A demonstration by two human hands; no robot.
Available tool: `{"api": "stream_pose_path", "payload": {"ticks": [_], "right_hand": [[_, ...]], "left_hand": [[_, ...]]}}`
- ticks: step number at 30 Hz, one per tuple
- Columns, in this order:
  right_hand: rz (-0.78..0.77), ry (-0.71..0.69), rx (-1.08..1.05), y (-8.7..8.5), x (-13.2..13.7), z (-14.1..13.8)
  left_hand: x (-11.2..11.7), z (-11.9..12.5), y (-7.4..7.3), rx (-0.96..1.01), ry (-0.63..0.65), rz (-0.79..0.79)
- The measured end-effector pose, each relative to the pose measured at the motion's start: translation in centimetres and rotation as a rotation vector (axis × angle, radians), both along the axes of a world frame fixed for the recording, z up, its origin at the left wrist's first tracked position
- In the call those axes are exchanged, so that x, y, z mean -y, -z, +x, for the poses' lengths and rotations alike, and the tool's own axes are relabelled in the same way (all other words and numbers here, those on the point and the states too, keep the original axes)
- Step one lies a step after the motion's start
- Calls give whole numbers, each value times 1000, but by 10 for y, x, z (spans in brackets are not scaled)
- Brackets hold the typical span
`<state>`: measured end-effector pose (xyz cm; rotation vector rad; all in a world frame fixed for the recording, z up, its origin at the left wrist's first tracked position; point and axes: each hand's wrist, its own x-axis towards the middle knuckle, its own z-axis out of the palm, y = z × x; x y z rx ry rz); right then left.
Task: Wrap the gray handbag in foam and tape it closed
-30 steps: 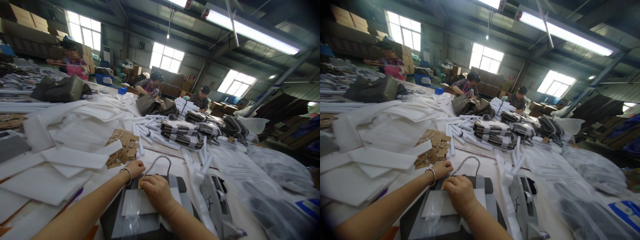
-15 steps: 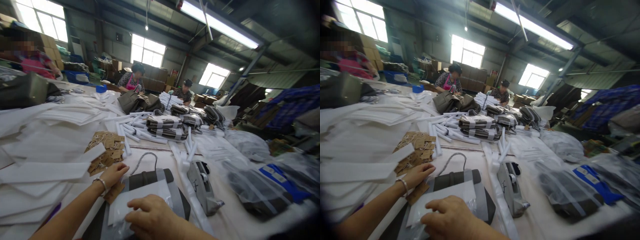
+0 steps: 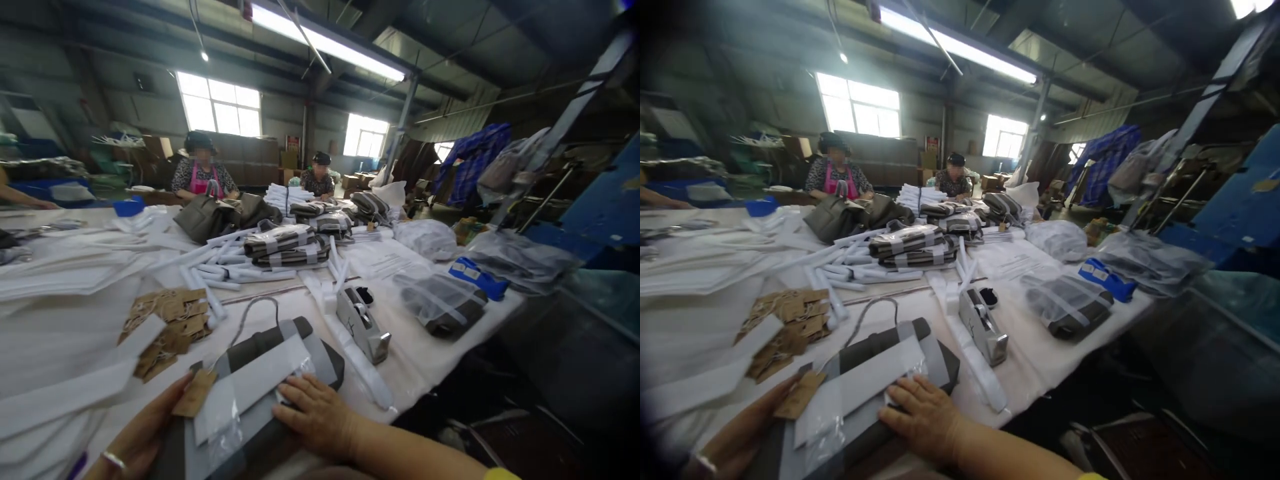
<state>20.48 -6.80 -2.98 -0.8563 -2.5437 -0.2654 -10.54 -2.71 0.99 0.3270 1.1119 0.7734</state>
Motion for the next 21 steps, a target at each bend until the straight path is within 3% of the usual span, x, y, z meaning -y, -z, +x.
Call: {"api": "stream_pose_path", "payload": {"ticks": [3,6,8,11,14,18,19,21], "right_hand": [[66,40,-132,-2,9,1],[90,100,-325,-8,10,2],[11,147,-508,-19,2,8],[-194,316,-895,-44,-20,29],[-457,359,-1362,-70,-39,57],[-793,61,-1790,-88,-36,80],[-836,10,-1834,-88,-32,80],[-894,-47,-1881,-85,-26,74]], "left_hand": [[22,24,-45,116,-29,16],[33,50,-84,67,-119,109],[35,66,-105,62,-133,248],[30,81,-123,96,-16,447],[19,84,-111,-58,54,576],[-4,81,-54,-604,15,676],[-10,81,-40,-648,-27,728],[-18,85,-19,-584,21,779]]}}
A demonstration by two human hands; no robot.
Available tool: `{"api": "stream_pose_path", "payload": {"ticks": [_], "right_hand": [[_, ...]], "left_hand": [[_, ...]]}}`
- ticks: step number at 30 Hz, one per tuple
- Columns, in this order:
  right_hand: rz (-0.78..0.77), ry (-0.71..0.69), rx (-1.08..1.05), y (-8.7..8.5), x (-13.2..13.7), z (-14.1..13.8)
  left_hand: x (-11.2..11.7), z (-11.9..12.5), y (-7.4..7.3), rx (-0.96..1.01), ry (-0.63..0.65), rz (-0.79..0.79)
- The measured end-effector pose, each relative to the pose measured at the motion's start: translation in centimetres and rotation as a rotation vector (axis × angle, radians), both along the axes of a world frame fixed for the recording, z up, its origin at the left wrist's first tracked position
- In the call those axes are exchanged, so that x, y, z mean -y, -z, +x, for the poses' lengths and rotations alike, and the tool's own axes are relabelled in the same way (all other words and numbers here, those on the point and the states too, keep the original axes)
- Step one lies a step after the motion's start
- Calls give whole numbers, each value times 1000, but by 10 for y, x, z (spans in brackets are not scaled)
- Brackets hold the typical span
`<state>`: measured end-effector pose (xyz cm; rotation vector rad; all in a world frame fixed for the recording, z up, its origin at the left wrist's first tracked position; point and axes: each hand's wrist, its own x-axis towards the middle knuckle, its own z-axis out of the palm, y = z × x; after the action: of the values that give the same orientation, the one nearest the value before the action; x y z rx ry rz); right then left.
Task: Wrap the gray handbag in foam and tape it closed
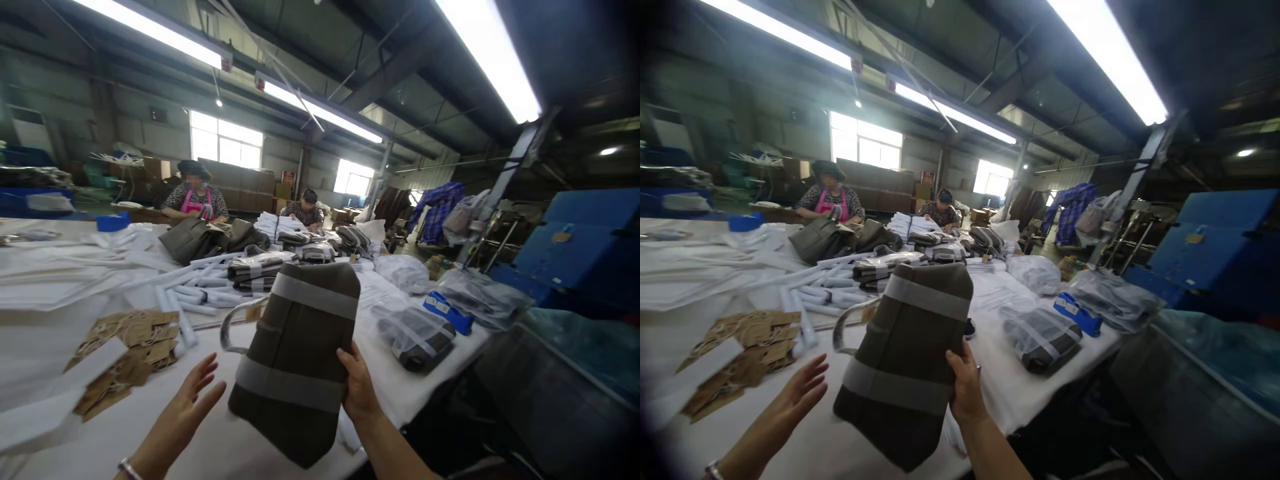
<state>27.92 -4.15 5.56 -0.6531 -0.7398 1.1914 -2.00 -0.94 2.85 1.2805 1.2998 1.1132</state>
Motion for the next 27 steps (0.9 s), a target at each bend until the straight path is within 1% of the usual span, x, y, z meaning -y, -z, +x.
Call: {"api": "stream_pose_path", "payload": {"ticks": [1,2,4,5,6,8,11,13,16,18,20,21,23,25,27], "right_hand": [[-7,-20,-20,2,2,-4],[-18,-39,-34,5,2,-9],[-44,-73,-49,10,2,-19],[-59,-86,-50,12,0,-22],[-73,-97,-48,15,-2,-25],[-98,-118,-40,19,-6,-27],[-134,-152,4,24,-12,-27],[-159,-177,46,24,-13,-26],[-162,-183,54,19,-12,-27],[-154,-168,29,12,-12,-25],[-169,-156,18,2,-15,-18],[-183,-151,22,-4,-17,-11],[-215,-124,48,-20,-24,10],[-246,-55,96,-39,-34,38],[-258,66,169,-60,-46,69]], "left_hand": [[-1,3,5,55,57,-20],[0,7,7,112,121,-59],[5,14,4,205,212,-140],[8,18,1,229,238,-161],[10,20,-2,240,248,-164],[10,24,-3,240,222,-132],[5,23,3,204,148,-48],[2,22,6,159,120,9],[-3,21,4,138,124,33],[-7,20,0,162,180,-13],[-11,15,2,165,241,-29],[-14,12,6,132,243,-15],[-21,1,22,-18,177,29],[-29,-10,46,-242,73,37],[-36,-19,73,-434,25,45]]}}
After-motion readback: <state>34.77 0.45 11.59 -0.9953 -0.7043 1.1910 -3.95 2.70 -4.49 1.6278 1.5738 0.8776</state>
